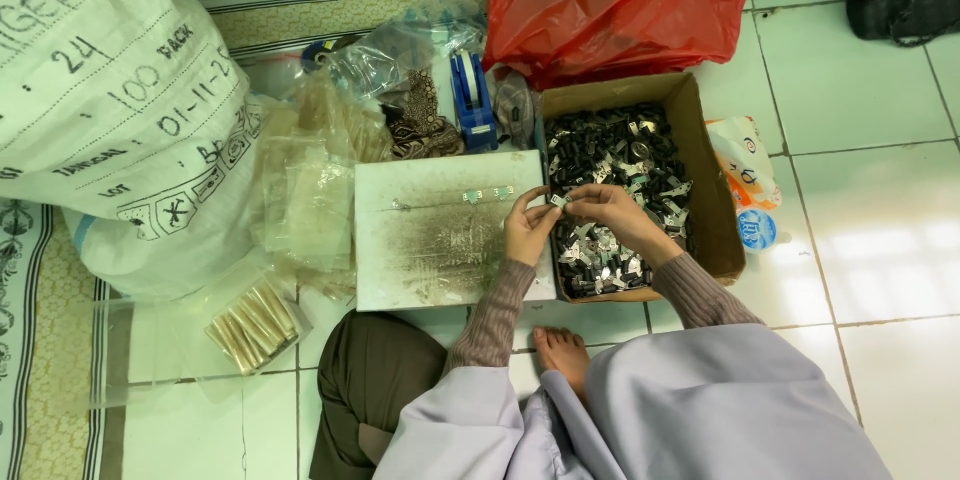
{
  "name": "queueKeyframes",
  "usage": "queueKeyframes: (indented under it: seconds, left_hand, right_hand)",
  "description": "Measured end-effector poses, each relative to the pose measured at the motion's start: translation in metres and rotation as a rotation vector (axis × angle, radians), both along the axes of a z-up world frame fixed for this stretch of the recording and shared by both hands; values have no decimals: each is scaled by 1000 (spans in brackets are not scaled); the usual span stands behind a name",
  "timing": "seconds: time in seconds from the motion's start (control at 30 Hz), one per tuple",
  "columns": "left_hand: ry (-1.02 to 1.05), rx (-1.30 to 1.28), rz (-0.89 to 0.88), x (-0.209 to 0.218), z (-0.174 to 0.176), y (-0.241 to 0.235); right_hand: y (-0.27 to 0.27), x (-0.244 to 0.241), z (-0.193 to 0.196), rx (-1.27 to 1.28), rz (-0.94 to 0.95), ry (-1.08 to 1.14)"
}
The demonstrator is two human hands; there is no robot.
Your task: A person is sitting on the floor, picking up small metal buckles from a cardboard box and arranging them neatly on a white template board.
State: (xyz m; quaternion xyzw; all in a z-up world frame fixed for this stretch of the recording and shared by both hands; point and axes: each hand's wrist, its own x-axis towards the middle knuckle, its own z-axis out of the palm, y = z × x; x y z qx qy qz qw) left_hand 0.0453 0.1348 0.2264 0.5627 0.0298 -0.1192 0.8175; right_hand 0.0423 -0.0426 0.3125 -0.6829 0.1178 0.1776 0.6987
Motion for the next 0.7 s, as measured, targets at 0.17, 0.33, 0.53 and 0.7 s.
queueKeyframes:
  seconds: [0.17,0.33,0.53,0.7]
  left_hand:
    - [51,91,1,0,9,43]
    - [-39,322,49,7,24,94]
    - [-115,627,157,22,17,145]
    - [-129,737,131,41,-5,161]
  right_hand:
    - [39,11,3,-84,92,-54]
    - [90,29,-11,-167,187,-116]
    - [141,49,-33,-316,262,-184]
    - [156,56,-34,-610,304,-385]
